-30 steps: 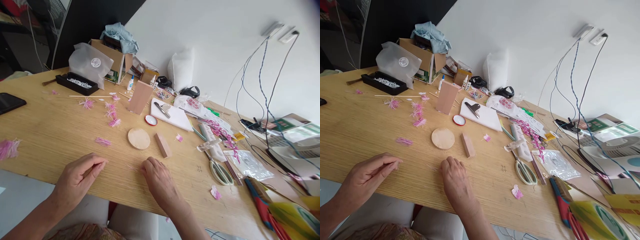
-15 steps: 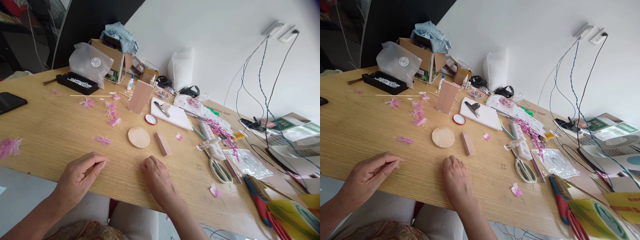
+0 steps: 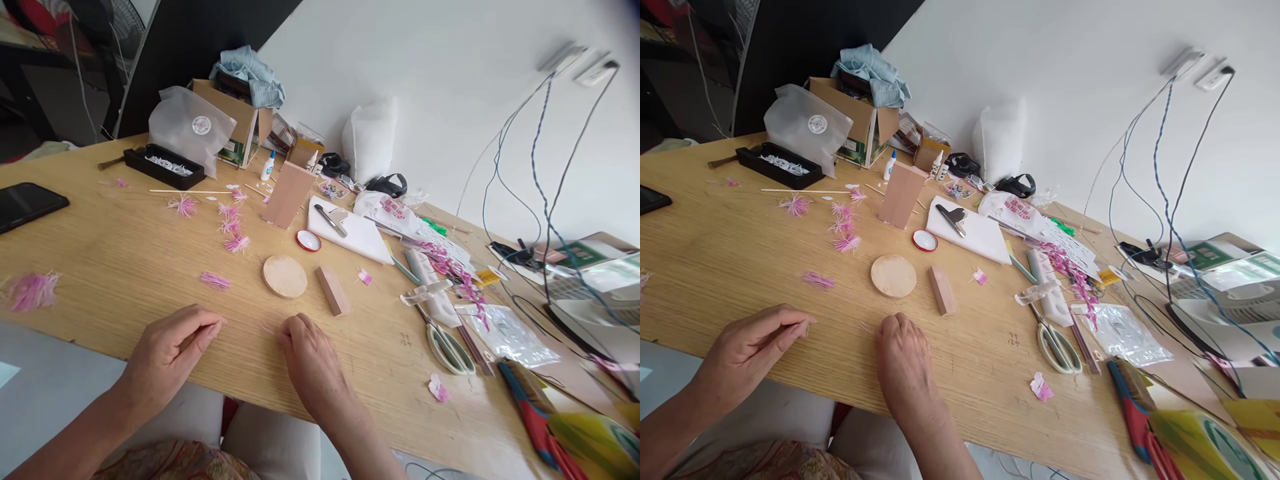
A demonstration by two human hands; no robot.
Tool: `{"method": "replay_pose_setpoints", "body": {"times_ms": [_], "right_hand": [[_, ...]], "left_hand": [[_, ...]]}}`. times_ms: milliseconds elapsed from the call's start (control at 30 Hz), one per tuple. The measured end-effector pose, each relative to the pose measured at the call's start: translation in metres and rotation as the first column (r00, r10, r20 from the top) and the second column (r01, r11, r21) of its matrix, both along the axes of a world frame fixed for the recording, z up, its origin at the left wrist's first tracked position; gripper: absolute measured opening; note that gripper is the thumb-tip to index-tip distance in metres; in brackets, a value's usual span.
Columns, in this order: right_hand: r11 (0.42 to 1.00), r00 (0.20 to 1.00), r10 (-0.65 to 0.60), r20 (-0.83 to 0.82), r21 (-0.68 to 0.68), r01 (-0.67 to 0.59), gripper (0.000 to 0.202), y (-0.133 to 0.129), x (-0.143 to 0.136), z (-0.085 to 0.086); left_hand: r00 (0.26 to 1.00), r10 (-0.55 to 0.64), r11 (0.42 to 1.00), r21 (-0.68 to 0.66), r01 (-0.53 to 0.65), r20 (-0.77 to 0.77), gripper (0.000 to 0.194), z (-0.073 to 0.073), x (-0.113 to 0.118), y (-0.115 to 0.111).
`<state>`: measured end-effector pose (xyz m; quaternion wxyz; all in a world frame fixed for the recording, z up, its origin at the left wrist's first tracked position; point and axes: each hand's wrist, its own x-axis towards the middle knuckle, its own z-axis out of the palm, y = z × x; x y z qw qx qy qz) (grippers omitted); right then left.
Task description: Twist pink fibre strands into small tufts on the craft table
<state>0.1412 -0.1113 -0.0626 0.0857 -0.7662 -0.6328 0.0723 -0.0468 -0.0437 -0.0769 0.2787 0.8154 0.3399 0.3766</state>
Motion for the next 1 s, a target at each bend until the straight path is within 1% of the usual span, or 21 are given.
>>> {"method": "replay_pose_setpoints", "body": {"times_ms": [100,267,400,700,833,1000], "right_hand": [[1.000,1.000,-0.006,-0.001,-0.015,0.006,0.021,0.001,-0.001,0.000],[1.000,1.000,-0.010,0.019,-0.002,0.010,0.020,0.000,-0.002,-0.002],[1.000,0.999,-0.004,0.041,0.004,0.004,0.019,0.000,-0.003,-0.003],[0.998,0.999,-0.037,-0.008,-0.046,0.037,0.012,0.000,-0.007,0.007],[0.997,0.999,-0.034,0.036,-0.068,0.036,0.016,0.002,-0.007,0.001],[0.999,0.985,0.000,0.173,0.040,-0.007,0.023,0.001,-0.005,-0.011]], "left_hand": [[1.000,-0.001,1.000,0.000,0.001,0.007,0.014,0.000,0.000,0.000],[1.000,-0.005,1.000,-0.013,0.005,-0.014,0.014,0.001,-0.001,0.000],[1.000,-0.013,1.000,-0.004,0.013,0.011,0.013,0.001,-0.001,0.000],[1.000,-0.020,1.000,0.014,0.019,0.011,0.012,0.002,-0.002,-0.001],[1.000,-0.017,1.000,0.005,0.017,0.008,0.013,0.003,-0.002,-0.001],[1.000,-0.013,1.000,-0.007,0.013,0.007,0.013,0.003,-0.001,0.000]]}}
